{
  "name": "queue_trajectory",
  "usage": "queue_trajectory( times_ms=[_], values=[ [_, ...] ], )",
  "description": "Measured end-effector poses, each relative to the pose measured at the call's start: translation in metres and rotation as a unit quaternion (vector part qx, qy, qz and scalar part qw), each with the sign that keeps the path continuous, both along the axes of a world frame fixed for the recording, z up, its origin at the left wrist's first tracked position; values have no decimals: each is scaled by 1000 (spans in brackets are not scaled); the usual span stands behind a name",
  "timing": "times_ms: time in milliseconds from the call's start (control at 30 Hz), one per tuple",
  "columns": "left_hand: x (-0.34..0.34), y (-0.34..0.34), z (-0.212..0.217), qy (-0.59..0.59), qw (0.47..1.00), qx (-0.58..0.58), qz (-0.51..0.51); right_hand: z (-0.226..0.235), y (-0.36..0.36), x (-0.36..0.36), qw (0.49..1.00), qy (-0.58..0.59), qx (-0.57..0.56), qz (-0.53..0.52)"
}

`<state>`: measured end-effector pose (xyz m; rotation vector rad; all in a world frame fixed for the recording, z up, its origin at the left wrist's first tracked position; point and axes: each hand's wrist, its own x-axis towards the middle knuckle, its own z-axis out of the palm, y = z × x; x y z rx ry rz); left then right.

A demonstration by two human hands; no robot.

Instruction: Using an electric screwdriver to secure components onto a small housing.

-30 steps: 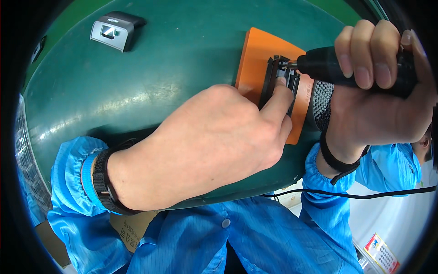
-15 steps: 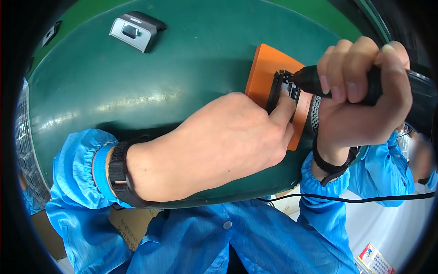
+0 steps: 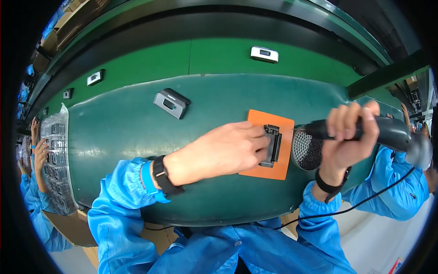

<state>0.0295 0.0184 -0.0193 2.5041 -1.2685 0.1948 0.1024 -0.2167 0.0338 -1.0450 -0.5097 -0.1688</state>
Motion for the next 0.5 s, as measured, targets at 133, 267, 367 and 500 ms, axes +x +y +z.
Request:
queue_trajectory(
  times_ms=[133,267,367,500],
  values=[
    [13,2,19,19,987,-155,-30,11,-44,9,996,-12,53,-72],
    [6,6,70,441,767,-439,156,1,-59,17,993,-24,63,-99],
    [14,11,77,471,748,-430,184,2,-57,11,994,-4,70,-79],
    [42,26,68,159,916,-269,252,3,-49,-2,995,-38,43,-80]
  ],
)
